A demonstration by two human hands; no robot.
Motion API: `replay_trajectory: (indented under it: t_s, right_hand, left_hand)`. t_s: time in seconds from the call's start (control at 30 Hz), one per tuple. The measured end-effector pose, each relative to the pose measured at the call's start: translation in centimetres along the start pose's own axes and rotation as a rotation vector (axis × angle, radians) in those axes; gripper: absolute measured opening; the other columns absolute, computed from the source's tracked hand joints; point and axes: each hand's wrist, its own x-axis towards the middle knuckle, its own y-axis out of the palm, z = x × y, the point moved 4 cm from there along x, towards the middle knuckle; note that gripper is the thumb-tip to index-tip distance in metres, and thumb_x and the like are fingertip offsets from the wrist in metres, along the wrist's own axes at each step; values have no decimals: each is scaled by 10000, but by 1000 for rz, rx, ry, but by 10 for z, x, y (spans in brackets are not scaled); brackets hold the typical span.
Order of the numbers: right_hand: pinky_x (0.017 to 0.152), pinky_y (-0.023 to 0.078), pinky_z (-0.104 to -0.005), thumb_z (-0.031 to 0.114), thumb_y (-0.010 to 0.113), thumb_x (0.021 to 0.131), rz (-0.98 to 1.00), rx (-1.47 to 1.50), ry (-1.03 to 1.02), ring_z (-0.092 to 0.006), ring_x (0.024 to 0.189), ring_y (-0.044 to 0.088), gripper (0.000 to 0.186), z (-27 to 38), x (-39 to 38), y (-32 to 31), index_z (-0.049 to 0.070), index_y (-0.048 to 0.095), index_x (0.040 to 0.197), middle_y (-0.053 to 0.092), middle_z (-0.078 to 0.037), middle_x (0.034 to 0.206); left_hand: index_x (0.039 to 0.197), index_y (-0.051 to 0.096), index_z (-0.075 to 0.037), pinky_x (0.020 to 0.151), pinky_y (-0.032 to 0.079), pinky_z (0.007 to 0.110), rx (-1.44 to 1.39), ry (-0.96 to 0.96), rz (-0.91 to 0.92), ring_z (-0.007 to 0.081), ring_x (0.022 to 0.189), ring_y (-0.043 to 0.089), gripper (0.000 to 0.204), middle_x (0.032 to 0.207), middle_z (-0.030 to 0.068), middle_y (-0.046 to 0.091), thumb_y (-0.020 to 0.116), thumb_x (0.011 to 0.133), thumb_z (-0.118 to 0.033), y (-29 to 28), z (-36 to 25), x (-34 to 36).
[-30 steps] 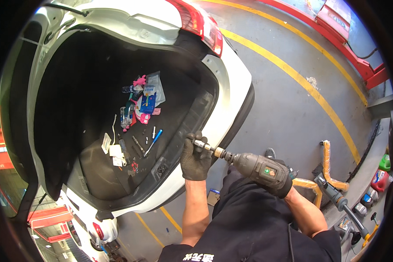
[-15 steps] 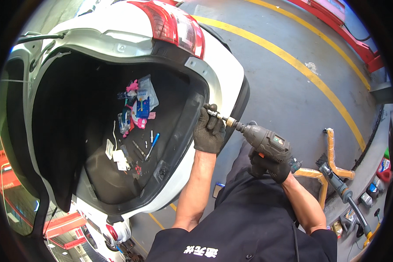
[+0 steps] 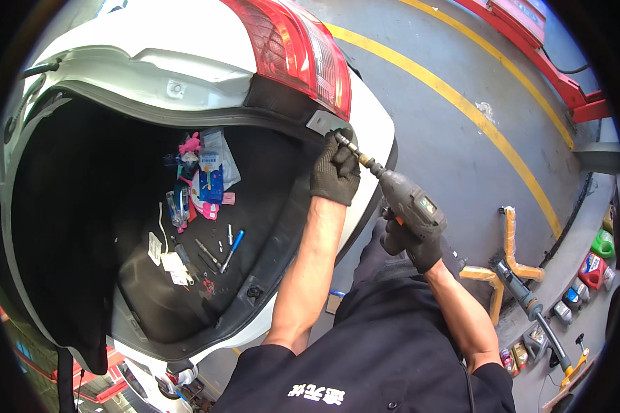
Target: The person uses a cordless impact driver to remove screws from the rear bumper and trunk area of a white car. They then sit on the floor and work on the rear wheel well, removing and installing fasteners by hand and with the impact driver.
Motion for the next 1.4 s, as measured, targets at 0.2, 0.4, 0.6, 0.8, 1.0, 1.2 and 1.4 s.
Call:
replay_trajectory:
  t_s: [0.2, 0.4, 0.6, 0.8, 1.0, 1.2, 1.4]
  right_hand:
    - [515, 436, -239, 1, 647, 904, 45, -23, 41, -72, 653, 560, 197, -4, 21, -10, 11, 611, 1096, 620, -28, 828]
    - [606, 503, -268, -12, 629, 887, 106, -405, -133, -103, 752, 604, 224, 2, 44, -20, 31, 614, 1106, 653, -43, 906]
    - [649, 527, -275, -20, 635, 878, 160, -593, -269, -109, 783, 615, 215, 15, 56, -25, 26, 616, 1087, 653, -41, 900]
    - [679, 501, -343, 96, 704, 812, 88, -486, -160, -210, 729, 619, 225, 29, 62, -21, 36, 653, 1022, 657, -88, 833]
    - [669, 505, -350, 85, 696, 808, 102, -547, -251, -227, 721, 625, 223, 35, 65, -15, 33, 656, 1021, 659, -97, 829]
    - [678, 529, -289, -1, 678, 871, 177, -694, -357, -131, 795, 631, 236, 27, 65, -16, 28, 637, 1101, 666, -32, 916]
    - [708, 530, -291, 22, 672, 889, 182, -729, -364, -129, 822, 633, 228, 15, 61, -22, 33, 644, 1116, 667, -26, 936]
  left_hand:
    - [976, 572, -27, 378, 260, 198, -83, 52, -135, 81, 447, 314, 209, 620, 3, 425, 480, 1025, -208, 11, -9, 7]
    - [956, 582, -27, 390, 285, 197, -172, 18, -44, 98, 427, 308, 255, 629, 19, 451, 454, 1040, -230, 6, -16, 12]
    - [937, 577, -18, 404, 312, 192, -207, 75, -97, 102, 444, 339, 281, 638, 28, 460, 446, 1047, -241, 7, -16, 15]
    - [926, 563, -11, 437, 352, 193, -259, 111, -140, 103, 494, 391, 209, 664, 38, 471, 438, 1026, -145, 12, -15, 15]
    - [929, 554, -1, 470, 377, 194, -180, 121, -140, 110, 515, 411, 158, 681, 34, 473, 426, 994, -67, 10, -17, 14]
    - [945, 549, -1, 469, 377, 190, -201, 121, -102, 110, 517, 418, 159, 684, 31, 466, 420, 1000, -77, 8, -13, 11]
    - [958, 595, -52, 461, 362, 188, -55, 87, -223, 95, 521, 433, 144, 711, 23, 502, 494, 1007, -143, 2, -2, 1]
